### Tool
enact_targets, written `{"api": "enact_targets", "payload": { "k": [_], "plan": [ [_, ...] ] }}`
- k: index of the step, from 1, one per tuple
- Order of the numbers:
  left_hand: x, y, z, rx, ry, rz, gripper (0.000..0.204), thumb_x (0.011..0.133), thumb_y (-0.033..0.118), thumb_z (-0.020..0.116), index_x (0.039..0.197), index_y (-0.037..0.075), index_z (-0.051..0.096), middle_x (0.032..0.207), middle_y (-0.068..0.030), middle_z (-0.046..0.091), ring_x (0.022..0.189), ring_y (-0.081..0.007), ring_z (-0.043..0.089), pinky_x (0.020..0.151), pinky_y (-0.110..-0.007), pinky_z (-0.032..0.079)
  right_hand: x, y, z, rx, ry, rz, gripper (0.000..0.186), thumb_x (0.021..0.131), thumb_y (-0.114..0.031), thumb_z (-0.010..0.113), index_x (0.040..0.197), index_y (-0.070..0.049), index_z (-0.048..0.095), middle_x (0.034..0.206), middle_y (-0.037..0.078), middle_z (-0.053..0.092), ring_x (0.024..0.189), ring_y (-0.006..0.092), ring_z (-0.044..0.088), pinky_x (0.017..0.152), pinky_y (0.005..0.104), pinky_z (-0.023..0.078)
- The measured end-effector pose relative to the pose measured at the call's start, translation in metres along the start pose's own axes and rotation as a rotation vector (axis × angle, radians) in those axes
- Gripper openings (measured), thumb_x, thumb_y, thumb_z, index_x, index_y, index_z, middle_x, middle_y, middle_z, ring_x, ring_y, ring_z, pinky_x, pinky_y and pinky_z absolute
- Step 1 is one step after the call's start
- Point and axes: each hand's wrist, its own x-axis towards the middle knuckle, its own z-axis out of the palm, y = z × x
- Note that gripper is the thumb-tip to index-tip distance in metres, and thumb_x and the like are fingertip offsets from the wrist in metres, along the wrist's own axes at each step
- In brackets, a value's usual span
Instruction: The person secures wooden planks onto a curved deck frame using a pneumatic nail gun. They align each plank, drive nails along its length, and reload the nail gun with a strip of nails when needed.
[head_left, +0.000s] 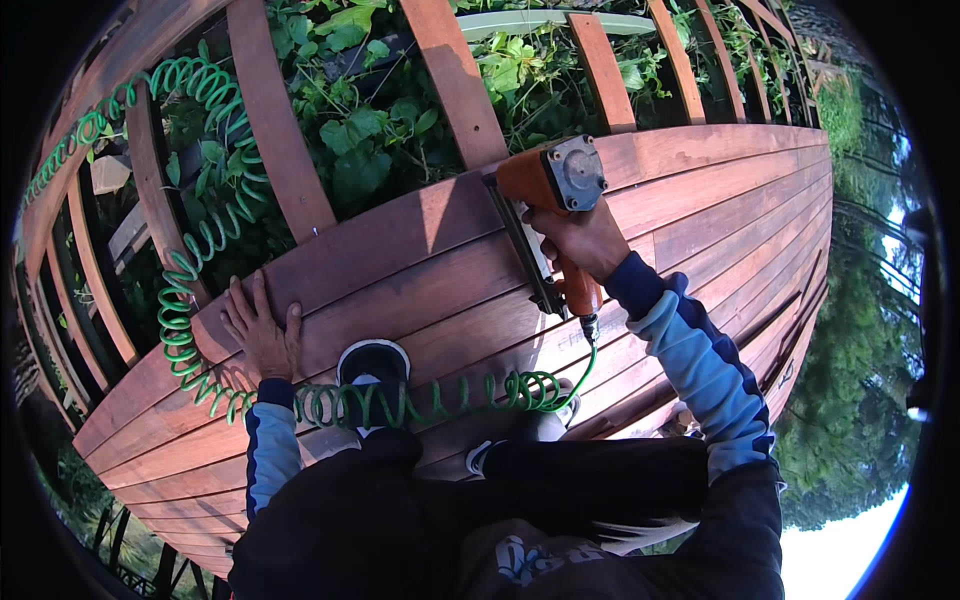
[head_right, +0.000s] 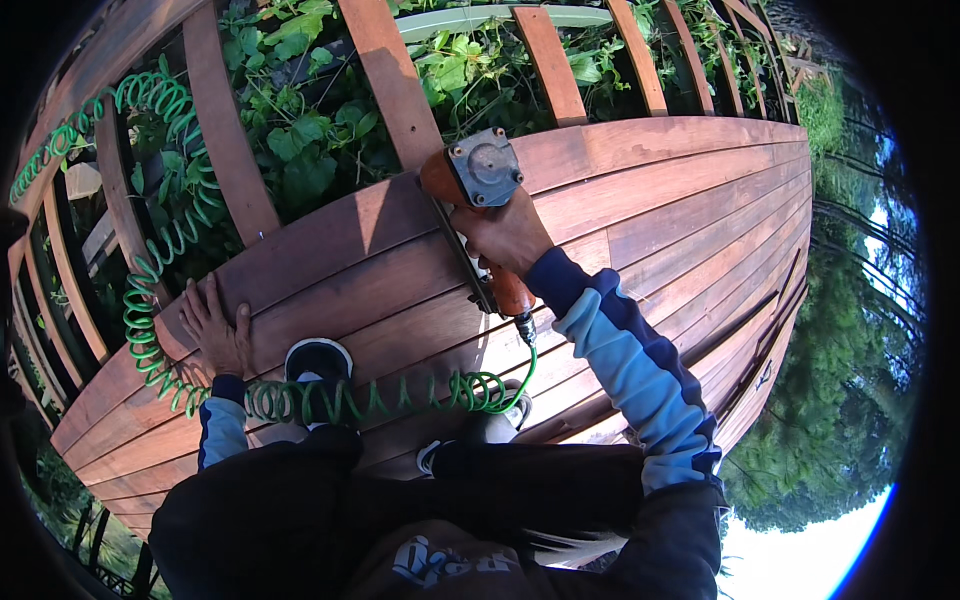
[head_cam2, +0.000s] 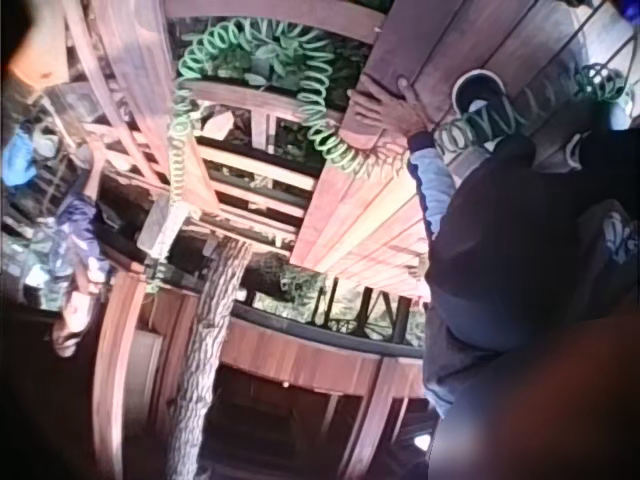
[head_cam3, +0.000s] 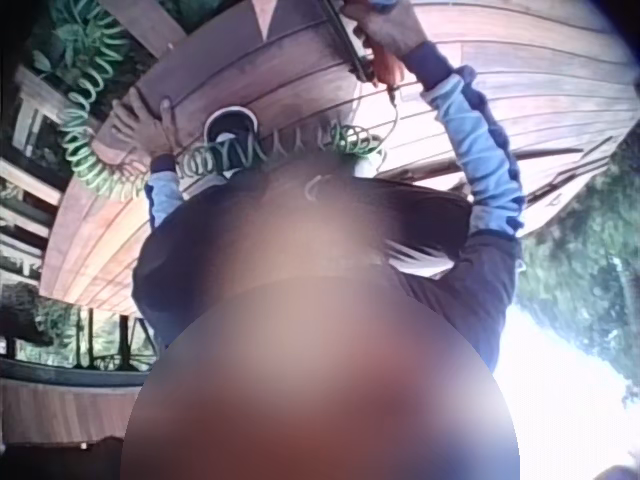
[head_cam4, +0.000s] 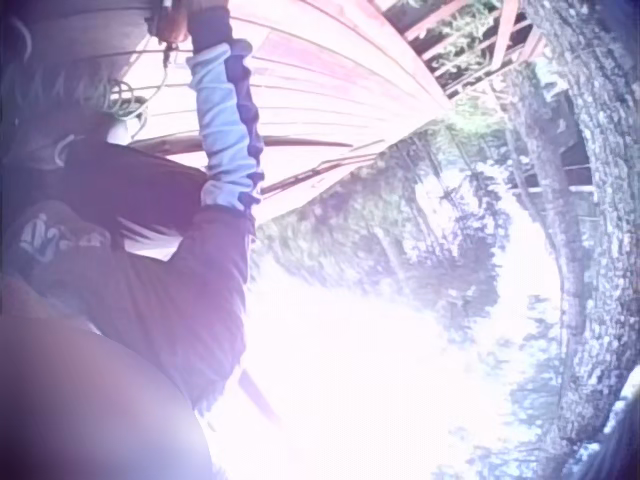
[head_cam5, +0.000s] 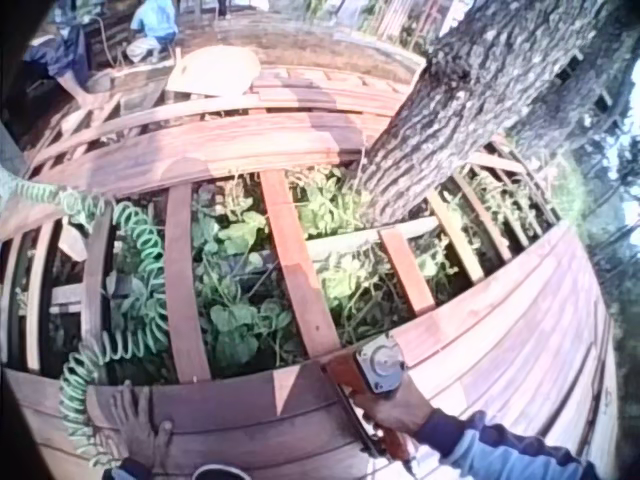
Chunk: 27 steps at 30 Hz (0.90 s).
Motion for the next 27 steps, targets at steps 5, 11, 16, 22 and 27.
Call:
{"api": "enact_targets", "payload": {
  "k": [5, 11, 16, 22, 27],
  "plan": [
    [0.001, 0.0, 0.0, -0.02, 0.012, -0.011, 0.074, 0.085, 0.059, 0.048, 0.147, 0.021, 0.032, 0.152, -0.0161, 0.021, 0.14, -0.039, 0.018, 0.113, -0.055, 0.01, 0.002, -0.005, 0.004, -0.028, 0.008, -0.002, 0.021, 0.079, -0.007, 0.062, 0.098, 0.002, 0.06, 0.068, 0.005, 0.058, 0.05, 0.0132, 0.057, 0.043, 0.0278, 0.047],
    [0.0, -0.001, 0.001, -0.037, 0.021, -0.008, 0.074, 0.085, 0.059, 0.049, 0.146, 0.022, 0.033, 0.152, -0.0155, 0.023, 0.139, -0.0395, 0.02, 0.113, -0.055, 0.011, 0.005, -0.008, 0.004, -0.115, 0.075, 0.051, 0.015, 0.076, -0.005, 0.058, 0.089, 0.003, 0.059, 0.067, 0.01, 0.06, 0.051, 0.018, 0.06, 0.046, 0.0326, 0.048],
    [0.001, -0.001, 0.0, -0.027, 0.015, -0.008, 0.073, 0.085, 0.06, 0.049, 0.146, 0.022, 0.033, 0.151, -0.015, 0.025, 0.138, -0.0393, 0.022, 0.113, -0.055, 0.013, 0.01, -0.006, 0.006, -0.459, 0.045, -0.101, 0.019, 0.076, -0.01, 0.062, 0.09, 0.004, 0.061, 0.065, 0.009, 0.061, 0.053, 0.0173, 0.062, 0.048, 0.0304, 0.05],
    [0.002, -0.001, 0.001, -0.032, 0.059, 0.001, 0.073, 0.084, 0.059, 0.05, 0.145, 0.023, 0.034, 0.151, -0.0149, 0.026, 0.138, -0.0386, 0.022, 0.112, -0.056, 0.014, 0.0, -0.006, 0.013, -0.099, 0.108, -0.041, 0.017, 0.076, -0.007, 0.056, 0.088, 0.005, 0.06, 0.069, 0.012, 0.064, 0.056, 0.0211, 0.064, 0.052, 0.0327, 0.053],
    [0.0, -0.003, 0.003, -0.03, 0.025, -0.018, 0.074, 0.082, 0.059, 0.052, 0.145, 0.023, 0.035, 0.15, -0.0148, 0.026, 0.138, -0.0381, 0.022, 0.112, -0.056, 0.014, 0.001, -0.002, 0.024, 0.036, 0.107, -0.045, 0.016, 0.076, -0.007, 0.058, 0.085, 0.006, 0.059, 0.067, 0.011, 0.063, 0.049, 0.0178, 0.061, 0.046, 0.0306, 0.05]
  ]
}}
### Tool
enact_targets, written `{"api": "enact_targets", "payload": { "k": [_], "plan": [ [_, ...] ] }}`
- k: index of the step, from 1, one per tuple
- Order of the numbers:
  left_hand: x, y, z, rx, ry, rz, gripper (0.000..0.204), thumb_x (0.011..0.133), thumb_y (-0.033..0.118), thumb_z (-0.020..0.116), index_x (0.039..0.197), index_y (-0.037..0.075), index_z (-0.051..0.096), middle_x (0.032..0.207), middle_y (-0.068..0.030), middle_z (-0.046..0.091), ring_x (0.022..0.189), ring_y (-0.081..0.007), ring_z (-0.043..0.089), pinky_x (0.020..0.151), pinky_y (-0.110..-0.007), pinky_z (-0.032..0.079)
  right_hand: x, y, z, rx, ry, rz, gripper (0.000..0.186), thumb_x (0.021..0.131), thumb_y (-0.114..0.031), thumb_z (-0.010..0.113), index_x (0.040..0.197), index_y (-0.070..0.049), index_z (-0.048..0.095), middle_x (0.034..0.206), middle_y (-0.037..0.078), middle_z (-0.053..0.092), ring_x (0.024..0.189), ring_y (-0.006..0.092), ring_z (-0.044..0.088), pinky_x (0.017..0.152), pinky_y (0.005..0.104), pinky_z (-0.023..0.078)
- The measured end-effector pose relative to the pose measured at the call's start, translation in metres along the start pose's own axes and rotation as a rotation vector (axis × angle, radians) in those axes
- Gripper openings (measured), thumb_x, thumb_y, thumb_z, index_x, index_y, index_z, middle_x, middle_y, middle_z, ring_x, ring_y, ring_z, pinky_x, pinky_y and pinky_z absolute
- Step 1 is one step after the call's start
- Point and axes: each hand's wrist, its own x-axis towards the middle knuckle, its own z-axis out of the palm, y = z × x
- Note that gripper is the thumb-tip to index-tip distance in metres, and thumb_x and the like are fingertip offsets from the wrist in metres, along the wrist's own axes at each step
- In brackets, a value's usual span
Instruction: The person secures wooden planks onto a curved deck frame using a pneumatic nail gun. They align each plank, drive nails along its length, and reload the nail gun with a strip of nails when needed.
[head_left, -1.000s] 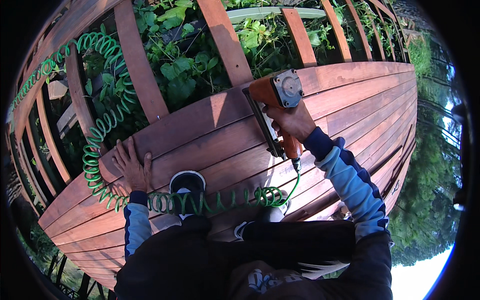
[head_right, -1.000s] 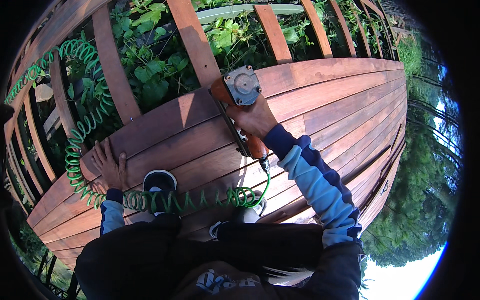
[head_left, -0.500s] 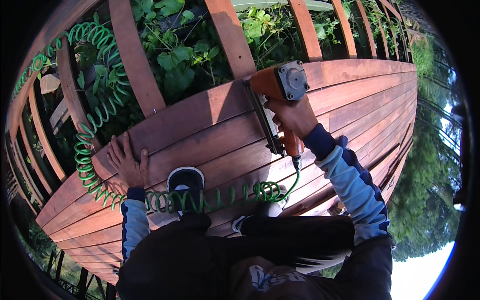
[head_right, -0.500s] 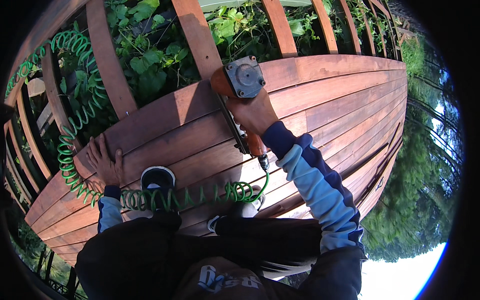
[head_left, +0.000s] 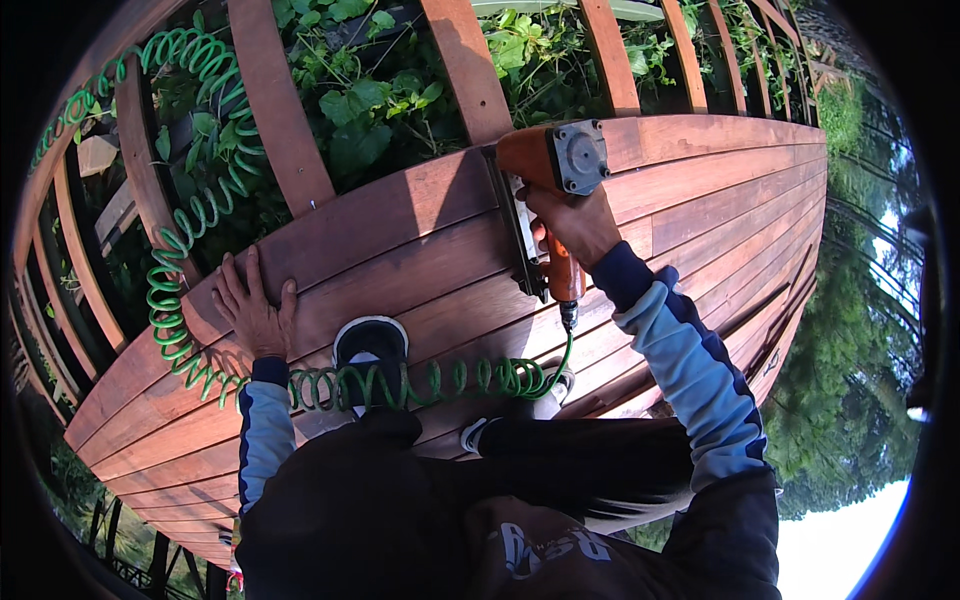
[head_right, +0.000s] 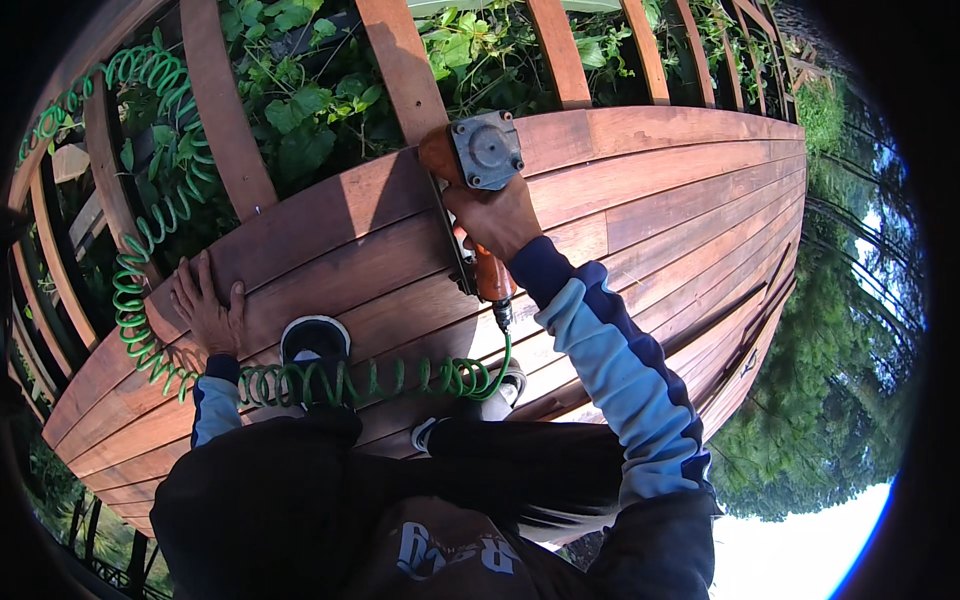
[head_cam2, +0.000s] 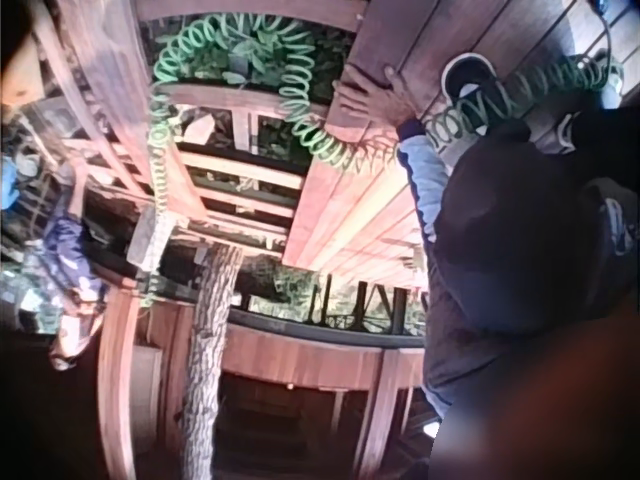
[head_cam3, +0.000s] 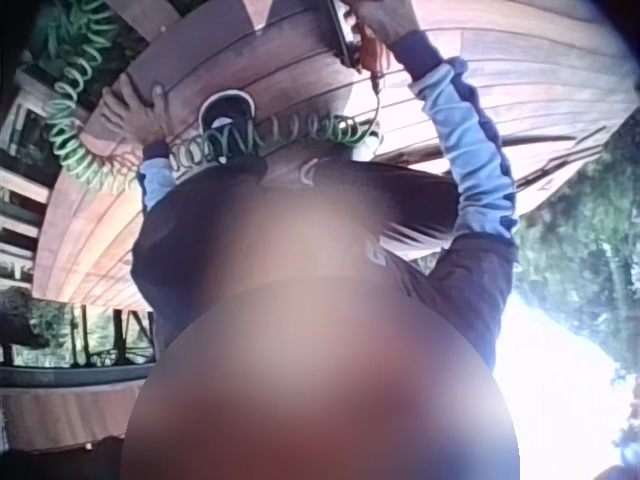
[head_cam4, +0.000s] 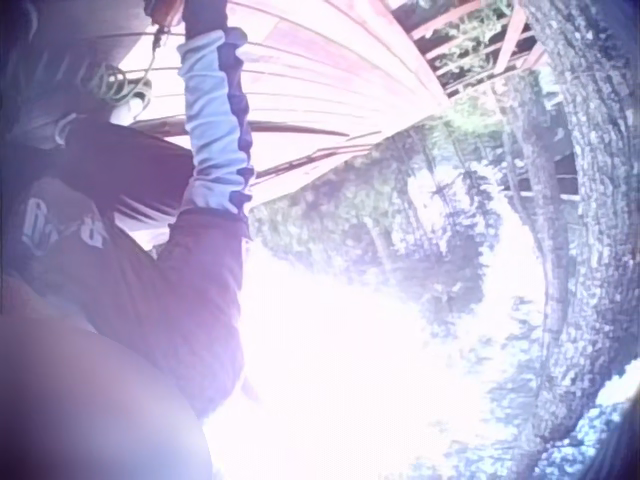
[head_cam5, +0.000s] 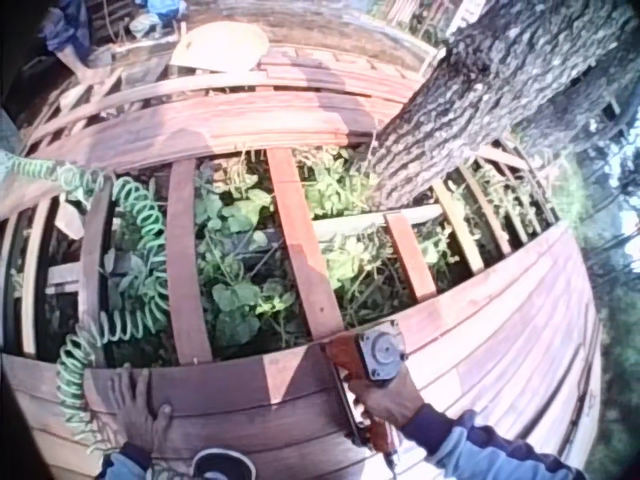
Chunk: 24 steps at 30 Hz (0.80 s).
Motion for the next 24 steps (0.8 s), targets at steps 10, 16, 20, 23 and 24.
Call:
{"api": "enact_targets", "payload": {
  "k": [10, 16, 20, 23, 24],
  "plan": [
    [0.002, 0.001, -0.001, -0.019, 0.004, 0.007, 0.074, 0.081, 0.057, 0.054, 0.144, 0.023, 0.036, 0.15, -0.0148, 0.026, 0.138, -0.0377, 0.022, 0.112, -0.056, 0.014, -0.005, -0.001, 0.003, -0.081, 0.02, 0.024, 0.017, 0.078, -0.009, 0.06, 0.089, 0.004, 0.062, 0.067, 0.009, 0.063, 0.054, 0.017, 0.062, 0.049, 0.0305, 0.049],
    [0.001, 0.0, -0.002, -0.015, -0.004, 0.01, 0.073, 0.083, 0.057, 0.052, 0.145, 0.023, 0.034, 0.151, -0.0145, 0.026, 0.138, -0.0385, 0.022, 0.112, -0.056, 0.013, 0.0, 0.011, 0.005, -0.15, 0.047, -0.048, 0.018, 0.079, -0.01, 0.063, 0.09, 0.003, 0.063, 0.072, 0.009, 0.064, 0.055, 0.016, 0.061, 0.049, 0.0297, 0.05],
    [0.001, 0.003, -0.005, -0.002, -0.015, 0.012, 0.072, 0.084, 0.058, 0.05, 0.146, 0.024, 0.033, 0.151, -0.0139, 0.025, 0.139, -0.0387, 0.021, 0.112, -0.055, 0.013, 0.006, 0.015, 0.001, -0.37, -0.012, -0.039, 0.019, 0.08, -0.012, 0.065, 0.093, 0.002, 0.063, 0.076, 0.008, 0.064, 0.056, 0.0149, 0.061, 0.047, 0.0283, 0.05],
    [0.004, 0.004, -0.004, 0.008, 0.004, 0.01, 0.073, 0.084, 0.059, 0.05, 0.146, 0.024, 0.033, 0.151, -0.014, 0.025, 0.138, -0.0384, 0.022, 0.112, -0.056, 0.014, -0.001, 0.01, -0.007, -0.027, 0.004, 0.15, 0.019, 0.081, -0.014, 0.065, 0.093, 0.001, 0.063, 0.076, 0.008, 0.063, 0.054, 0.0154, 0.06, 0.046, 0.0281, 0.05],
    [0.003, 0.003, -0.004, 0.006, 0.005, 0.0, 0.073, 0.084, 0.059, 0.05, 0.146, 0.025, 0.033, 0.151, -0.014, 0.025, 0.138, -0.0384, 0.022, 0.112, -0.056, 0.014, -0.007, 0.009, -0.008, 0.0, 0.04, 0.163, 0.022, 0.081, -0.014, 0.065, 0.096, 0.001, 0.062, 0.078, 0.008, 0.063, 0.051, 0.0147, 0.058, 0.043, 0.0273, 0.049]
  ]
}}
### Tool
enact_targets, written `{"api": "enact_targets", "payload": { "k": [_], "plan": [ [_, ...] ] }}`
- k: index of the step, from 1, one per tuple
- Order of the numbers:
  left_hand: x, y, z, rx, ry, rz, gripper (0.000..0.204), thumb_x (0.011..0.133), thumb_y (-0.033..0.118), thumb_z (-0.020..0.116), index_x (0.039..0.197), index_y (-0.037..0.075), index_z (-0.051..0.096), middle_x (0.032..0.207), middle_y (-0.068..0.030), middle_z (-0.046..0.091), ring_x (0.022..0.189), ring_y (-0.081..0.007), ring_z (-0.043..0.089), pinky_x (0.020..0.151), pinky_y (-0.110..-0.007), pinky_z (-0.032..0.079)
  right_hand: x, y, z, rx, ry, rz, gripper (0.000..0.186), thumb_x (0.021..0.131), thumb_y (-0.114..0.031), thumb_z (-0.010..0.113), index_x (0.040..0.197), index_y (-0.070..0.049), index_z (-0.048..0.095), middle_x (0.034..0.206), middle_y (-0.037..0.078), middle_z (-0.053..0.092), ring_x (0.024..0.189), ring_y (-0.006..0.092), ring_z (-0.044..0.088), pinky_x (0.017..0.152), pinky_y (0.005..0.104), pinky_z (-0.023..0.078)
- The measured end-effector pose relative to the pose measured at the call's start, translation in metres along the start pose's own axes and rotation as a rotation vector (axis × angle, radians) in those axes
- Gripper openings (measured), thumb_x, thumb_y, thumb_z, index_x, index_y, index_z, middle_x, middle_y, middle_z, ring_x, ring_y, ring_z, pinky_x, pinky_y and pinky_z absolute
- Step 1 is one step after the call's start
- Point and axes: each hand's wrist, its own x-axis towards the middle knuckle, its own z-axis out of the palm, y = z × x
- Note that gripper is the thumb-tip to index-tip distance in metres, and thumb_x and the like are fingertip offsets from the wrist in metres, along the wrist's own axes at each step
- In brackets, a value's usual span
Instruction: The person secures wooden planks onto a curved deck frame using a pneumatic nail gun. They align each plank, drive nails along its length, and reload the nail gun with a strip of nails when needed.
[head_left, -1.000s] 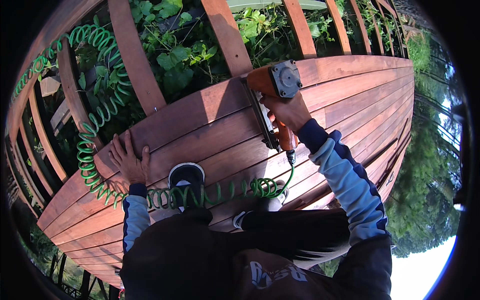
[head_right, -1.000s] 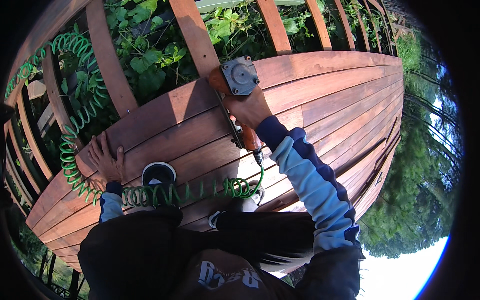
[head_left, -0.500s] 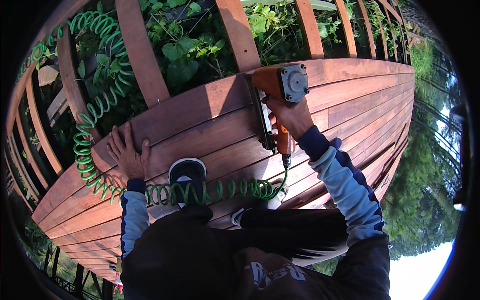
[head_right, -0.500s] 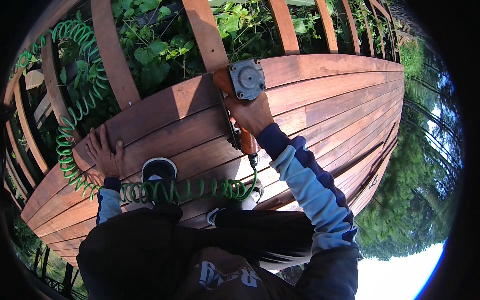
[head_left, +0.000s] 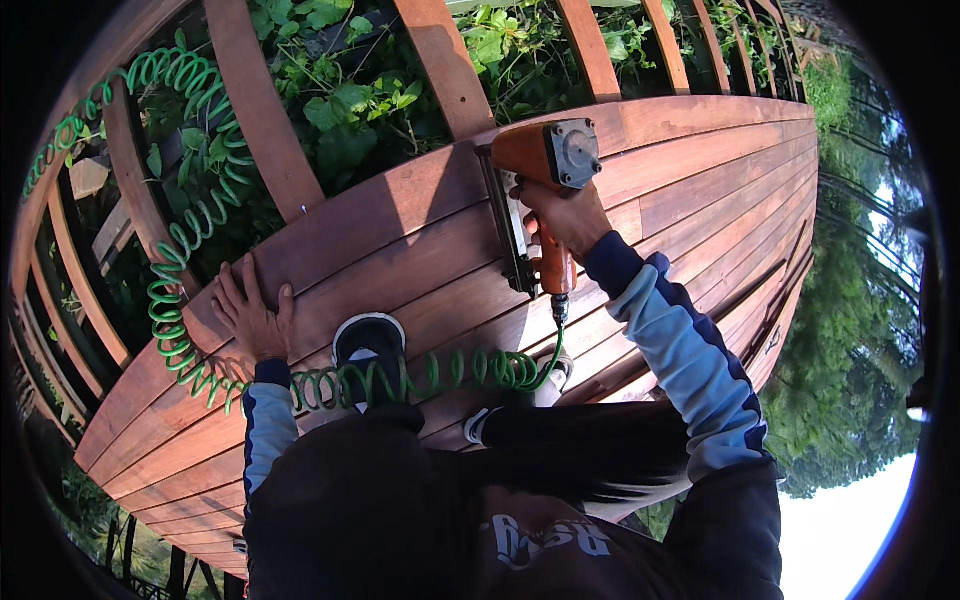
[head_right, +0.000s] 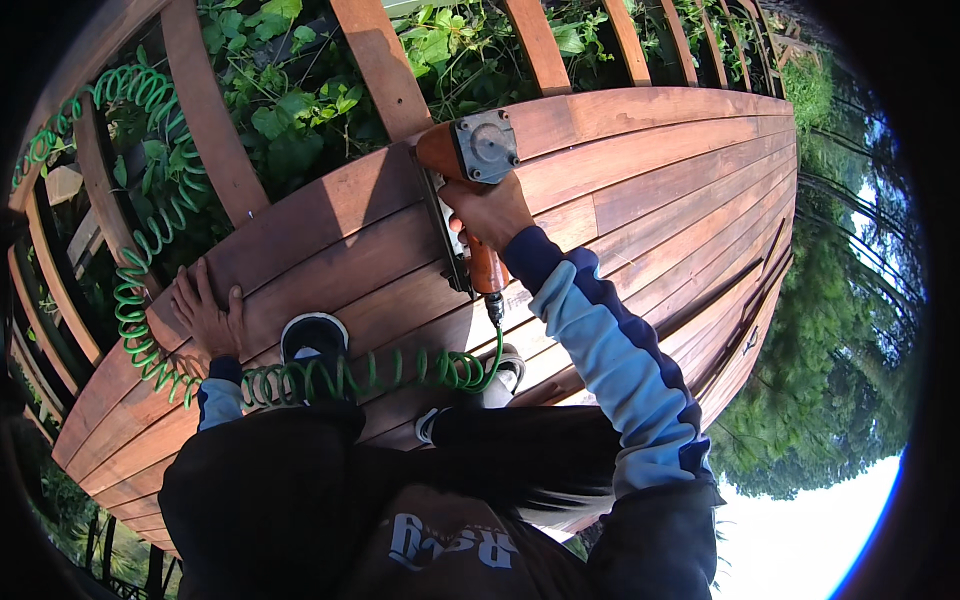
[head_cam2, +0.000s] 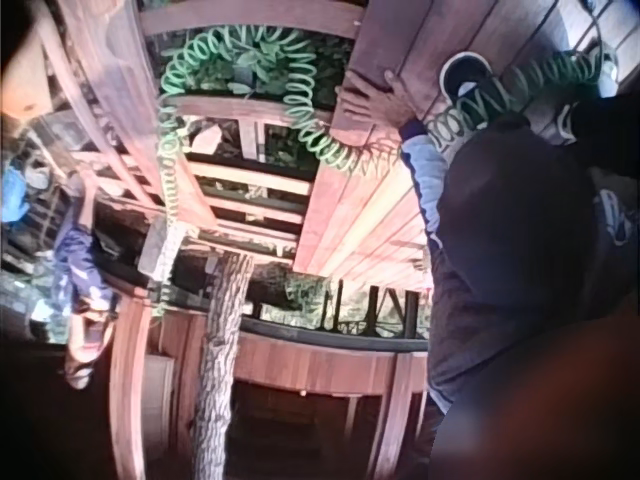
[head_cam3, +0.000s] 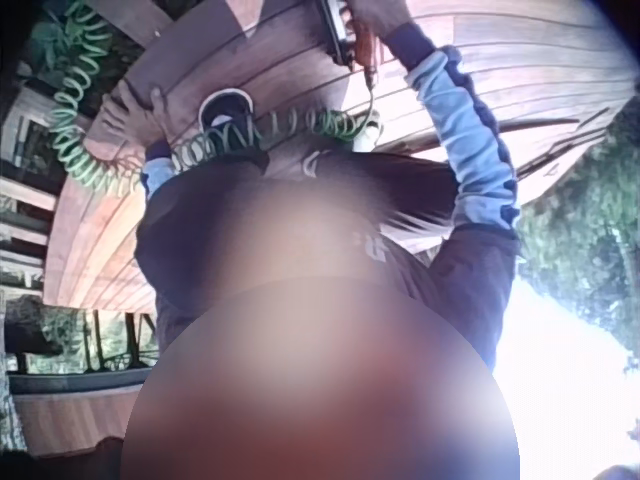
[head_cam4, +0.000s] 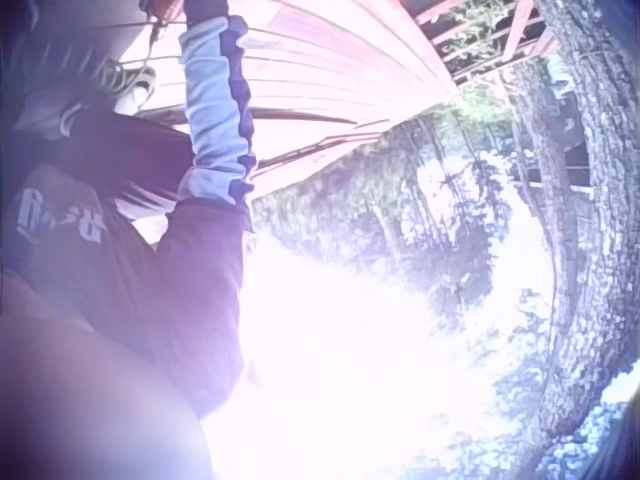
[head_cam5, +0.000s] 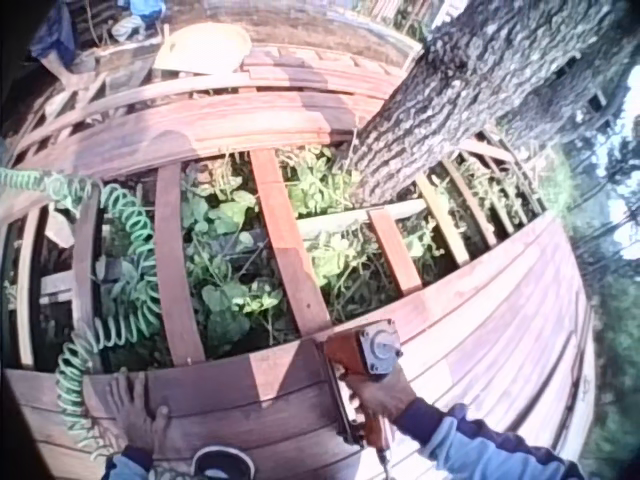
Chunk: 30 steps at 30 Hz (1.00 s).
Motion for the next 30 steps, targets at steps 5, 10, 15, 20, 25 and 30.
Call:
{"api": "enact_targets", "payload": {
  "k": [5, 10, 15, 20, 25, 30],
  "plan": [
    [-0.003, -0.002, 0.003, -0.019, -0.001, -0.001, 0.072, 0.084, 0.057, 0.051, 0.145, 0.026, 0.033, 0.151, -0.0138, 0.026, 0.139, -0.038, 0.022, 0.112, -0.056, 0.014, -0.039, 0.015, -0.009, 0.167, 0.008, 0.123, 0.029, 0.082, -0.011, 0.062, 0.106, 0.004, 0.057, 0.086, 0.009, 0.064, 0.051, 0.0131, 0.056, 0.043, 0.0274, 0.05],
    [-0.002, -0.002, 0.002, -0.027, 0.022, 0.013, 0.071, 0.083, 0.056, 0.052, 0.145, 0.026, 0.034, 0.151, -0.013, 0.026, 0.138, -0.0379, 0.023, 0.112, -0.055, 0.014, -0.045, 0.027, -0.002, 0.201, 0.027, 0.087, 0.024, 0.081, -0.006, 0.061, 0.102, 0.004, 0.058, 0.076, 0.008, 0.062, 0.049, 0.0124, 0.056, 0.041, 0.0266, 0.048],
    [-0.002, -0.001, 0.002, -0.024, 0.021, 0.007, 0.071, 0.084, 0.056, 0.052, 0.145, 0.026, 0.034, 0.151, -0.0123, 0.026, 0.138, -0.0379, 0.023, 0.112, -0.055, 0.014, -0.041, 0.029, 0.007, 0.222, 0.027, 0.07, 0.019, 0.079, -0.006, 0.062, 0.093, 0.006, 0.061, 0.068, 0.007, 0.061, 0.048, 0.0129, 0.057, 0.043, 0.0264, 0.048],
    [-0.002, -0.001, 0.003, -0.03, 0.013, 0.0, 0.071, 0.084, 0.057, 0.052, 0.145, 0.026, 0.034, 0.151, -0.0123, 0.027, 0.139, -0.0381, 0.021, 0.112, -0.055, 0.013, -0.041, 0.036, 0.009, 0.269, 0.008, 0.077, 0.015, 0.076, -0.004, 0.064, 0.088, 0.005, 0.062, 0.07, 0.007, 0.062, 0.049, 0.0134, 0.058, 0.043, 0.0265, 0.048],
    [-0.002, -0.001, 0.003, -0.037, 0.009, -0.001, 0.071, 0.084, 0.057, 0.052, 0.145, 0.025, 0.034, 0.151, -0.0122, 0.026, 0.139, -0.0387, 0.02, 0.112, -0.056, 0.013, -0.041, 0.044, 0.009, 0.304, 0.004, 0.076, 0.018, 0.075, -0.006, 0.065, 0.091, 0.004, 0.063, 0.071, 0.007, 0.064, 0.053, 0.0127, 0.059, 0.047, 0.0262, 0.049],
    [-0.002, -0.002, 0.005, -0.024, 0.001, 0.004, 0.072, 0.084, 0.058, 0.051, 0.146, 0.025, 0.033, 0.151, -0.0126, 0.025, 0.139, -0.0395, 0.02, 0.112, -0.057, 0.012, -0.036, 0.055, 0.008, 0.133, -0.019, 0.057, 0.019, 0.074, -0.008, 0.066, 0.09, 0.003, 0.064, 0.076, 0.007, 0.065, 0.059, 0.0141, 0.062, 0.053, 0.0288, 0.05]
  ]
}}
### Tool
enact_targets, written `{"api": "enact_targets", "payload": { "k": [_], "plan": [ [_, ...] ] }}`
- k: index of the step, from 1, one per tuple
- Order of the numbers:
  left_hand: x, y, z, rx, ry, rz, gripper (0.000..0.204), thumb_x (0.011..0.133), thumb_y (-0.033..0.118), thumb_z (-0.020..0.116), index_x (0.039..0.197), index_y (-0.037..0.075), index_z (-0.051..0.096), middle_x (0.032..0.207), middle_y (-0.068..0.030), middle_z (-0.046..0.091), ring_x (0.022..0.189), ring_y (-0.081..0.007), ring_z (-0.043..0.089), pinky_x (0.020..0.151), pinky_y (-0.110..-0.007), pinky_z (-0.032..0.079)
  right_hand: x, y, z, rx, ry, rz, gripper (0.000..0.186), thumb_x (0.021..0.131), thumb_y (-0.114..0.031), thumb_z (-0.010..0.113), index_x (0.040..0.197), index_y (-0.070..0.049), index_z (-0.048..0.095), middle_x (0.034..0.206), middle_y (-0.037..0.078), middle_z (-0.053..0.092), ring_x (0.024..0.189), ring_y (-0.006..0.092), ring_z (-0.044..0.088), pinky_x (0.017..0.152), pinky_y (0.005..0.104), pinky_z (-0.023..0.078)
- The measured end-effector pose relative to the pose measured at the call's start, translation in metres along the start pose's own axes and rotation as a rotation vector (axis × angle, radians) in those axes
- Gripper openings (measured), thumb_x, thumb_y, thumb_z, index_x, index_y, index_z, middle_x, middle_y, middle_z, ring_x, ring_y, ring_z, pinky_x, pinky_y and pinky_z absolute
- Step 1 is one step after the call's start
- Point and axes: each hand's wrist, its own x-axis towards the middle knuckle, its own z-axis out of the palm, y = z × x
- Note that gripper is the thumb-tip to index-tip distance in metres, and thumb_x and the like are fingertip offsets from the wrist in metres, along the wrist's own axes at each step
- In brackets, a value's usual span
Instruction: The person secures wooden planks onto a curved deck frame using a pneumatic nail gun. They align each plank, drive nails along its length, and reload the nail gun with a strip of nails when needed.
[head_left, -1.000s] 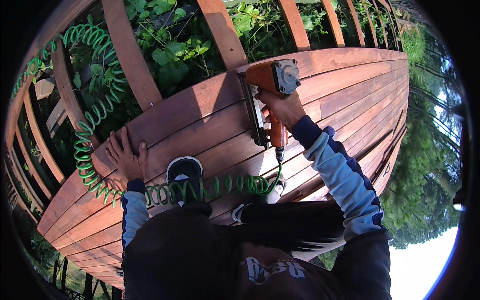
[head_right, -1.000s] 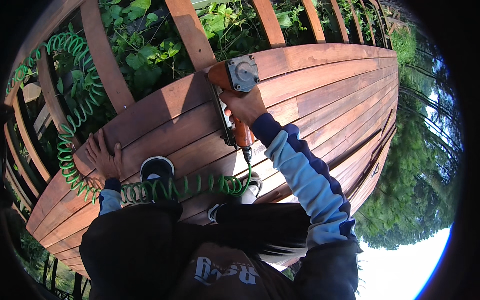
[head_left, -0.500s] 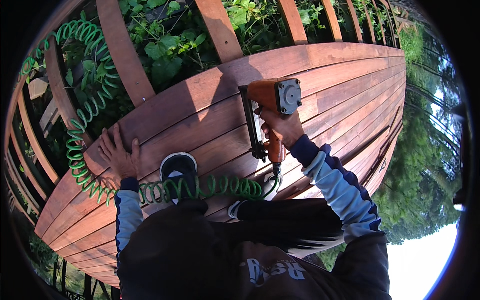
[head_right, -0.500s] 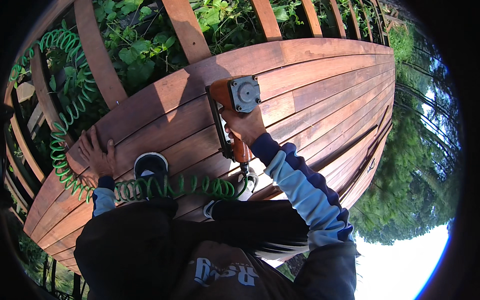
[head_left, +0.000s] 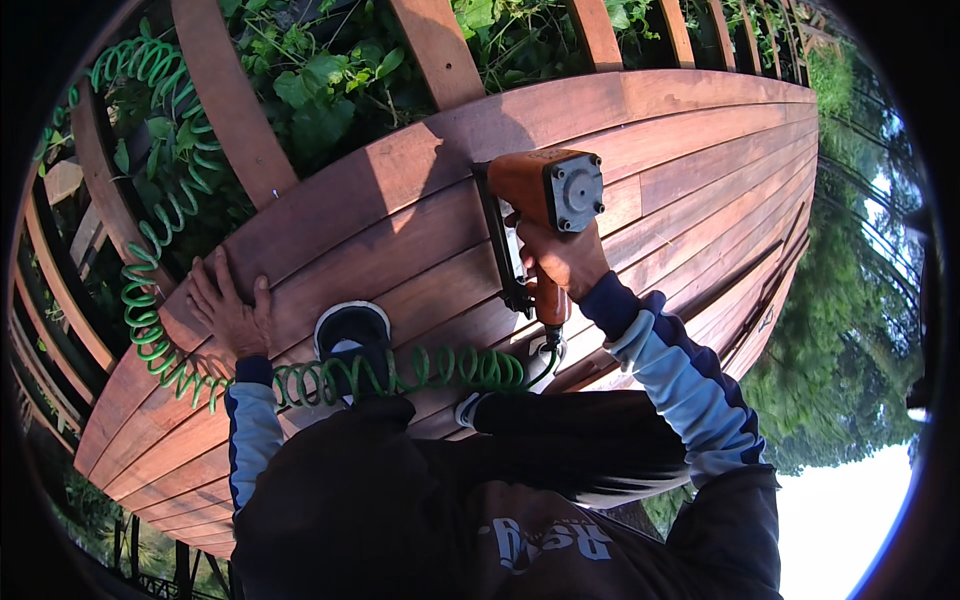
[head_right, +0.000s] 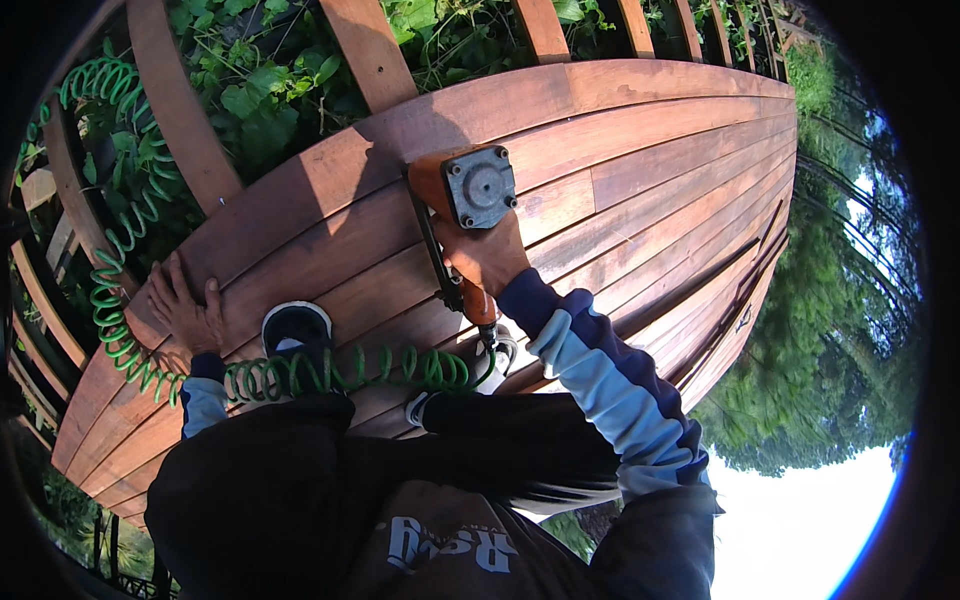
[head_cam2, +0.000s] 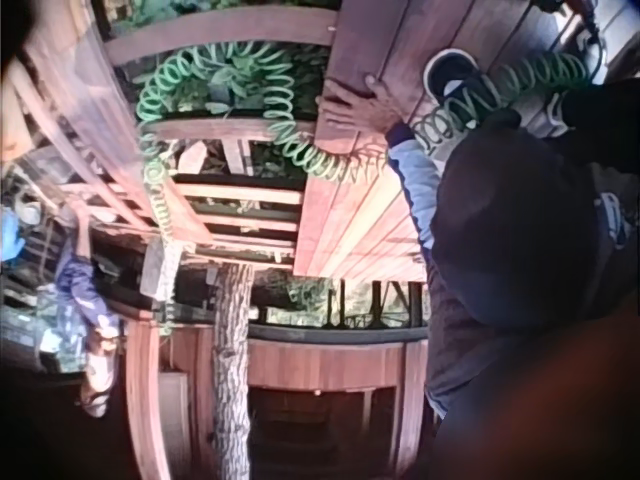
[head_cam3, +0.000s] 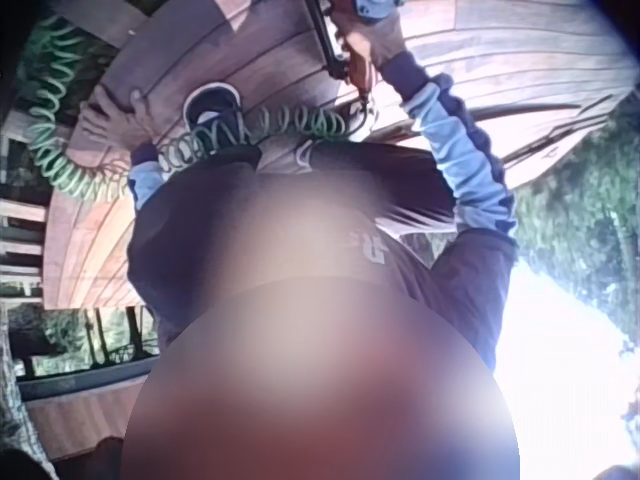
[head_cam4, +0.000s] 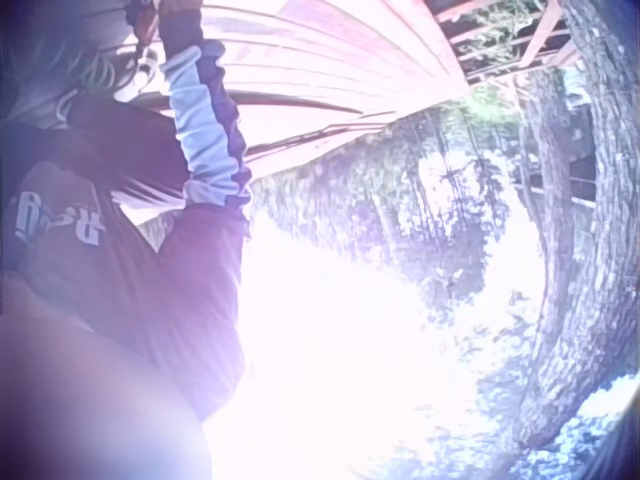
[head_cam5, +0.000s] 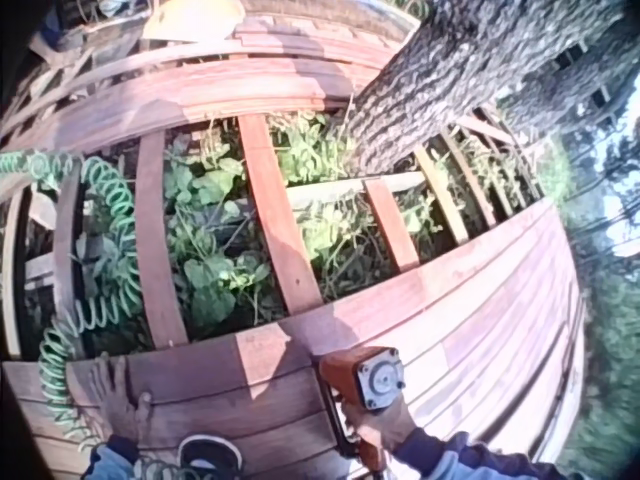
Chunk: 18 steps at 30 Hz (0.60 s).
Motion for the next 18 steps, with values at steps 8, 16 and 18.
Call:
{"api": "enact_targets", "payload": {
  "k": [8, 16, 18],
  "plan": [
    [0.002, 0.0, -0.001, -0.023, 0.012, 0.03, 0.073, 0.085, 0.06, 0.048, 0.146, 0.024, 0.033, 0.151, -0.0143, 0.025, 0.138, -0.0401, 0.02, 0.112, -0.056, 0.012, 0.001, 0.004, 0.001, -0.095, 0.093, -0.058, 0.025, 0.074, -0.01, 0.066, 0.095, 0.002, 0.063, 0.08, 0.007, 0.067, 0.074, 0.0177, 0.064, 0.069, 0.0319, 0.052],
    [0.001, 0.0, -0.001, -0.012, 0.013, 0.034, 0.072, 0.086, 0.06, 0.046, 0.146, 0.021, 0.033, 0.151, -0.0145, 0.025, 0.138, -0.0395, 0.021, 0.112, -0.056, 0.013, -0.002, 0.0, -0.008, -0.131, 0.03, -0.113, 0.025, 0.076, -0.013, 0.067, 0.096, 0.002, 0.064, 0.087, 0.011, 0.068, 0.08, 0.0191, 0.067, 0.071, 0.0319, 0.053],
    [0.002, 0.0, -0.001, -0.015, 0.015, 0.035, 0.072, 0.086, 0.061, 0.046, 0.146, 0.021, 0.033, 0.15, -0.015, 0.025, 0.138, -0.0396, 0.021, 0.112, -0.057, 0.013, -0.001, 0.003, -0.006, -0.115, 0.036, -0.144, 0.025, 0.076, -0.013, 0.067, 0.096, 0.001, 0.064, 0.088, 0.011, 0.069, 0.081, 0.0201, 0.067, 0.072, 0.0318, 0.053]
  ]
}}
